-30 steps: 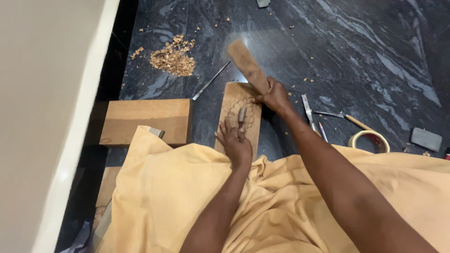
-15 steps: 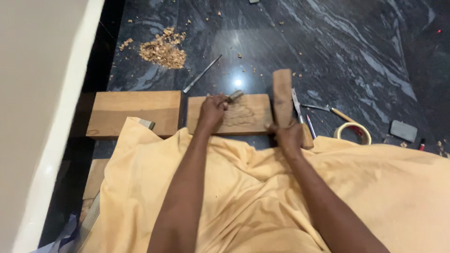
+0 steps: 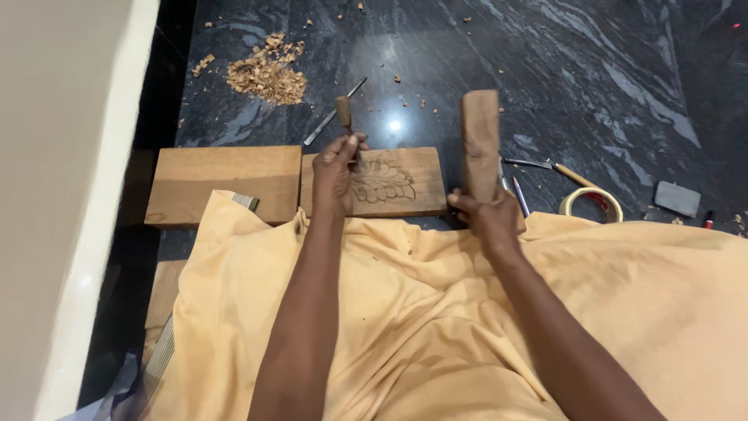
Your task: The person carves a leaf design into a small wooden plank using a chisel and a wooden mallet. They repeatedly strike the chisel to remove wood shavings and refine the pattern.
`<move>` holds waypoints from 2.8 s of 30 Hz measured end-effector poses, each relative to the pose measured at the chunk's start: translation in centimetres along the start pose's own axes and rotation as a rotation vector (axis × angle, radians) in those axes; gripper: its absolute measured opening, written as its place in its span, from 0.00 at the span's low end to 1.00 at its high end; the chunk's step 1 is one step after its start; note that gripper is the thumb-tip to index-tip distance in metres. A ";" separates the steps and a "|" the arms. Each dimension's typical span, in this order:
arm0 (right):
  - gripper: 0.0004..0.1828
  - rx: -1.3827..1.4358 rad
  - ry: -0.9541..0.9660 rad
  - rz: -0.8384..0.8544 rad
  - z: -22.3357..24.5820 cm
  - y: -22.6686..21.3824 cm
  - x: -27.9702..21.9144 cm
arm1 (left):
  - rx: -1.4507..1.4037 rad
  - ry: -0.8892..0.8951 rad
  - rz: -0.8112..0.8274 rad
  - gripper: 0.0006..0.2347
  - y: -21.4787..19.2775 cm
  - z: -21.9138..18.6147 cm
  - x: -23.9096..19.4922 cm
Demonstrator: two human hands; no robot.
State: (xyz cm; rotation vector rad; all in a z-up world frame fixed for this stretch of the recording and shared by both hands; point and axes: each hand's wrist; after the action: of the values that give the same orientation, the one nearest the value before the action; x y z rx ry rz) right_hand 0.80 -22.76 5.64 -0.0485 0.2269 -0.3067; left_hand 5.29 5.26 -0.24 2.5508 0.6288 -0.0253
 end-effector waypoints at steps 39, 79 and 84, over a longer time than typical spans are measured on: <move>0.26 -0.235 -0.531 -0.213 8.1 -8.9 -2.9 | 0.527 -0.421 0.978 0.06 9.1 1.1 5.9; 0.26 -0.265 -0.252 -0.130 5.1 -10.0 -1.9 | 0.187 -0.142 0.222 0.09 10.4 -2.5 -2.9; 0.25 -0.300 -0.243 -0.071 4.5 -10.4 -1.4 | 0.232 -0.093 0.092 0.07 10.1 -2.4 -5.7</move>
State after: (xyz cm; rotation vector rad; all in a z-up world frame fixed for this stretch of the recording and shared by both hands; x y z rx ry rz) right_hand -2.58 -32.21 11.16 -0.3886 0.0281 -0.3327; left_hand 4.40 -3.72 7.40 2.7808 0.4971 -0.1939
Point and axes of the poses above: each hand's wrist, its own x-axis towards the middle knuckle, its own y-axis out of the palm, z = x × y, and after that the axes turned 11 degrees about -z, right-handed
